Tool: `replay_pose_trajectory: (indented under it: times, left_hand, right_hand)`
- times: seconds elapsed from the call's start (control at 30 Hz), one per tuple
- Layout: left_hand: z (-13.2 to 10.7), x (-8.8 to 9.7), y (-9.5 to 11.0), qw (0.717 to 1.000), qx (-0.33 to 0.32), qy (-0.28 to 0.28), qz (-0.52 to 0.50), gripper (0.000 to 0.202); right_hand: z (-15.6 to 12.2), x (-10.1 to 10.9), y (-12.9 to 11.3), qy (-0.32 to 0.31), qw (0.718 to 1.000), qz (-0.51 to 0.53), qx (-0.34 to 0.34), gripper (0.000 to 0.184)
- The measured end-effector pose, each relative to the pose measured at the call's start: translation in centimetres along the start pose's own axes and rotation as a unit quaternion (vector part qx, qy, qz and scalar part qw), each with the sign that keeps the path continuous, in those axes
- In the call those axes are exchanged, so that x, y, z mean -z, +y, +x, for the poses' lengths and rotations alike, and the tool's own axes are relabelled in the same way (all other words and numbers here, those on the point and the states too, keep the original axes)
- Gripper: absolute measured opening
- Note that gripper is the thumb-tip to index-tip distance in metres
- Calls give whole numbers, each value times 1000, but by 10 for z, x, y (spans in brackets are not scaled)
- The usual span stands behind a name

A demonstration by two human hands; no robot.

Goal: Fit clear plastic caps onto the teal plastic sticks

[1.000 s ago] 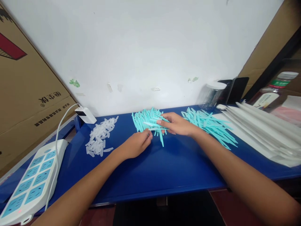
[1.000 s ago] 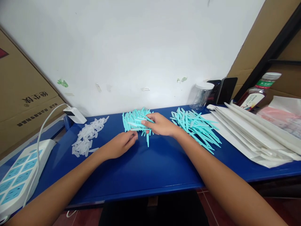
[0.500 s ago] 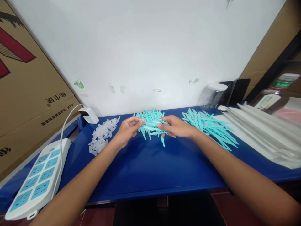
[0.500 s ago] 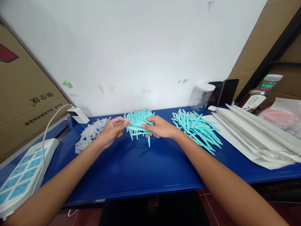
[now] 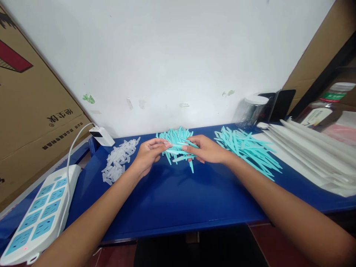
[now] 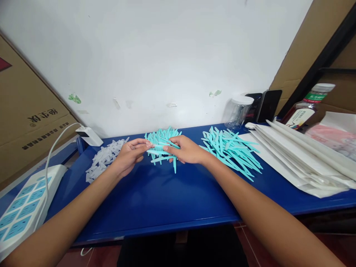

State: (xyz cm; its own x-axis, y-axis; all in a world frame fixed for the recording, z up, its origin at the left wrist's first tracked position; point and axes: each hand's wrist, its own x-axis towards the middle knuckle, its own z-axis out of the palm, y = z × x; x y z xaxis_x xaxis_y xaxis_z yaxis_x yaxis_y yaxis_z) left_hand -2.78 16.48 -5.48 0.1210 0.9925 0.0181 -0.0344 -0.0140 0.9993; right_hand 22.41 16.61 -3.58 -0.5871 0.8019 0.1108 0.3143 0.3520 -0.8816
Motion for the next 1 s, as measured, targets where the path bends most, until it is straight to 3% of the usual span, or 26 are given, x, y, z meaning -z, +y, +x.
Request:
replay_pose_trajectory:
  times: [0.33,0.57,0.67,0.83,1.0]
  left_hand:
    - [-9,-4,4,994,-21,-52,92,36]
    - [-7,-3,-2,993,5,-69,96,34]
    - [-5,-3,2,997,23,-58,47,31]
    - [4,6,12,984,93,-53,-141,27]
    - [3,8,13,992,61,-50,-101,33]
  right_hand:
    - [-4,-5,-4,-7,999,-27,19,44]
    - [-2,-9,-2,-2,1000,-8,-7,43]
    - [-1,-10,0,6,1000,19,-20,44]
    - [0,-9,6,22,999,22,-30,37]
    - [-1,-6,11,23,999,12,-19,31]
